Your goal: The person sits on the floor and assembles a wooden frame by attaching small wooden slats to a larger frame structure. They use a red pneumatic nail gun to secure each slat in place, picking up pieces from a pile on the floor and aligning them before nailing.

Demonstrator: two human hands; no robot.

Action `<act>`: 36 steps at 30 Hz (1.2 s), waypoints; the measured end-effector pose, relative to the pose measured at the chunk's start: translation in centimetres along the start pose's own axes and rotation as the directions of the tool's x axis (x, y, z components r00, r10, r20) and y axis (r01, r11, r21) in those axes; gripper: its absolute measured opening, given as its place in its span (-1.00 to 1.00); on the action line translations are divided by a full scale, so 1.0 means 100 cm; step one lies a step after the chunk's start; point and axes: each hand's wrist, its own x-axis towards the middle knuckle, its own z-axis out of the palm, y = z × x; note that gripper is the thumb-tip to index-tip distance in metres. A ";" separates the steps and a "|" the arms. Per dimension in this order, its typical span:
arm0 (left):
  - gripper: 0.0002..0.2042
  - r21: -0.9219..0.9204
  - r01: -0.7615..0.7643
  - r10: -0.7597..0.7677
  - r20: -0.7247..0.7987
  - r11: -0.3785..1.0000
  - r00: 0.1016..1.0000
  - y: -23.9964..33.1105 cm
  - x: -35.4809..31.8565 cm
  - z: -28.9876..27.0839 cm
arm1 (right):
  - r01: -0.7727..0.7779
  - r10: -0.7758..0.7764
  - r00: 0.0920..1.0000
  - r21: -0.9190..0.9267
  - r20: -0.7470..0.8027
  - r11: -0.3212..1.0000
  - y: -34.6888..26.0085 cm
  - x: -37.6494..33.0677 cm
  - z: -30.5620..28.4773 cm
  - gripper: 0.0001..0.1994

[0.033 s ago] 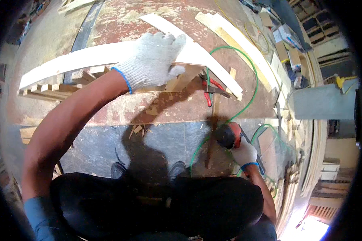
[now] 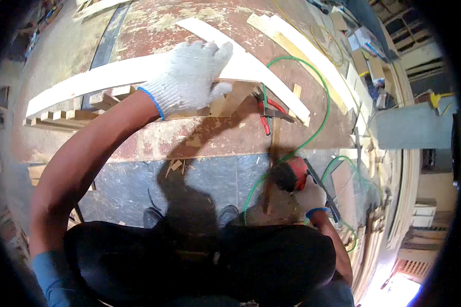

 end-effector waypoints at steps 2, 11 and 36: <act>-0.31 0.019 0.048 -0.049 0.069 0.999 0.996 0.003 -0.002 -0.012 | -0.024 0.025 0.999 -0.023 0.030 0.999 0.004 0.004 0.032 -0.23; -0.31 0.093 0.043 -0.048 0.061 0.995 0.997 0.009 0.046 0.010 | -0.031 0.034 0.999 0.145 -0.024 0.989 0.040 0.020 0.119 0.06; -0.36 -0.007 0.058 -0.057 0.130 0.998 0.990 0.003 0.110 -0.020 | 0.304 -0.449 0.855 0.952 -0.260 0.028 -0.186 0.066 -0.112 -0.46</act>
